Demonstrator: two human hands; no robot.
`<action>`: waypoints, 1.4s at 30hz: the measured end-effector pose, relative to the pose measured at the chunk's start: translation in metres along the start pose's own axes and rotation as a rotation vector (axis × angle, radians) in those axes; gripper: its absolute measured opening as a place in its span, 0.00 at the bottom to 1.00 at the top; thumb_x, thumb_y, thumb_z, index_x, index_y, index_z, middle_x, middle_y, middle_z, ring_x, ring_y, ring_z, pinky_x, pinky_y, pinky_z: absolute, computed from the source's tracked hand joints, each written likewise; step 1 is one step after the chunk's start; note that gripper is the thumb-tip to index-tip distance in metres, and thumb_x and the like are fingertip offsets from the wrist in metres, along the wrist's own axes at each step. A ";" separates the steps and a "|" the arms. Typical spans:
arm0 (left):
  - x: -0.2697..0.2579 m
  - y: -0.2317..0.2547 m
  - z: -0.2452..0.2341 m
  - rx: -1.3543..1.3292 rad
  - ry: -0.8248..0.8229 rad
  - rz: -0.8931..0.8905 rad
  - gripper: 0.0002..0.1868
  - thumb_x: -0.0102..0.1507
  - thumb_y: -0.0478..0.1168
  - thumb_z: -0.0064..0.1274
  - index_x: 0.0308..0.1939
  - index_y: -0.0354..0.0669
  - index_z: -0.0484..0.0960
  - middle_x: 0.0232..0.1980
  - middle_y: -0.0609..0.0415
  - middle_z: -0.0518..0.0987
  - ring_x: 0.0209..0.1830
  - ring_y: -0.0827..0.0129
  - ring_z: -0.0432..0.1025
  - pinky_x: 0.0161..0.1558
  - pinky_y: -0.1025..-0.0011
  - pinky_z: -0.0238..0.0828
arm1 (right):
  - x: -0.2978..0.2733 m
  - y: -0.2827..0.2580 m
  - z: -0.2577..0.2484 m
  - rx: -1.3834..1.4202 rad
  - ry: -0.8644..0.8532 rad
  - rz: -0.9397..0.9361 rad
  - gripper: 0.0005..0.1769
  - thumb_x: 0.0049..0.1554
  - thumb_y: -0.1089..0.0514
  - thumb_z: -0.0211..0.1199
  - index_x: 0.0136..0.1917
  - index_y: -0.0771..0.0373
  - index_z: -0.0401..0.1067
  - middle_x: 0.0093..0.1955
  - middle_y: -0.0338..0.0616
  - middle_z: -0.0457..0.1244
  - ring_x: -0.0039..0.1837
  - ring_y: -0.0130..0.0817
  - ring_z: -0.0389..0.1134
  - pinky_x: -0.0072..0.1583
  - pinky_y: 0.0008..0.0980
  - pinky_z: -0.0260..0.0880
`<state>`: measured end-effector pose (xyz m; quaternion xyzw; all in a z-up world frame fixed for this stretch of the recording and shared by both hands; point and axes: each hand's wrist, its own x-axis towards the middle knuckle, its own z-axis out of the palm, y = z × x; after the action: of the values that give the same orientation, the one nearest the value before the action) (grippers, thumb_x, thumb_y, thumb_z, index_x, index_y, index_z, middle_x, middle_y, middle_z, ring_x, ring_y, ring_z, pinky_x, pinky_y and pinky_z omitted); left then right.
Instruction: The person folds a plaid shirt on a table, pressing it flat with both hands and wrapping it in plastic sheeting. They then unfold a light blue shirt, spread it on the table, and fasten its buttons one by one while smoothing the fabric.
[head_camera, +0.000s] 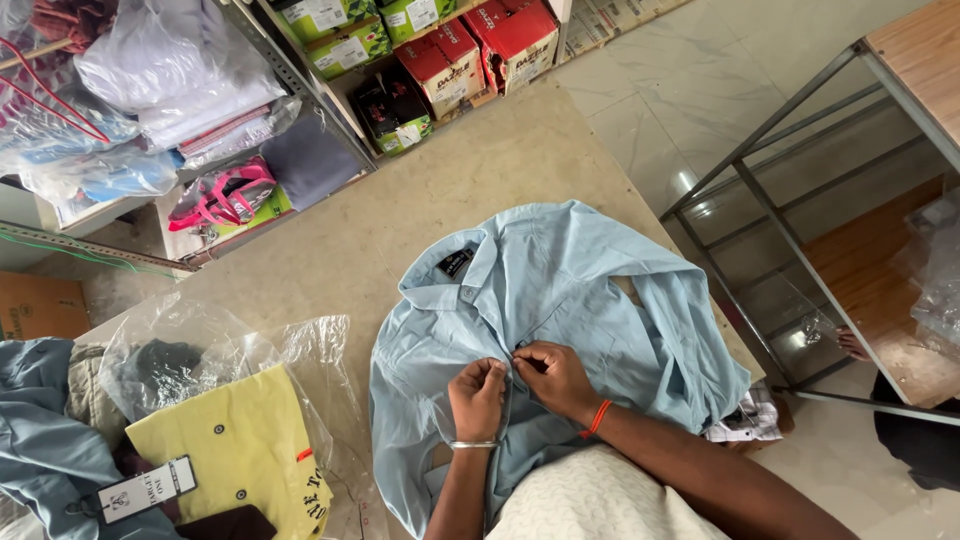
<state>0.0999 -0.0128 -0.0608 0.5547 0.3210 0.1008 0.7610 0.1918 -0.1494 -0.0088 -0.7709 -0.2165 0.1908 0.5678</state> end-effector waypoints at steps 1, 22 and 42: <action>0.001 0.000 -0.001 -0.012 0.009 -0.024 0.08 0.65 0.35 0.57 0.35 0.32 0.84 0.23 0.62 0.75 0.19 0.82 0.65 0.22 0.80 0.58 | 0.001 0.000 0.000 -0.001 0.000 0.007 0.08 0.56 0.60 0.65 0.46 0.67 0.79 0.37 0.44 0.69 0.36 0.29 0.68 0.40 0.30 0.67; 0.005 0.016 0.000 0.080 -0.087 -0.071 0.10 0.66 0.36 0.55 0.34 0.32 0.84 0.23 0.60 0.76 0.19 0.81 0.67 0.23 0.80 0.62 | -0.001 -0.008 0.006 -0.083 0.058 -0.091 0.05 0.55 0.63 0.67 0.46 0.66 0.79 0.38 0.45 0.69 0.37 0.33 0.70 0.40 0.31 0.68; 0.001 0.028 0.006 0.054 -0.047 -0.093 0.09 0.66 0.35 0.55 0.35 0.31 0.83 0.24 0.60 0.76 0.19 0.81 0.66 0.23 0.79 0.62 | 0.000 0.011 -0.007 0.043 -0.057 0.010 0.09 0.59 0.58 0.64 0.47 0.66 0.78 0.39 0.40 0.70 0.39 0.26 0.68 0.43 0.28 0.68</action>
<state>0.1098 -0.0073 -0.0344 0.5617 0.3309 0.0437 0.7570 0.1971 -0.1574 -0.0172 -0.7538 -0.2248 0.2201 0.5769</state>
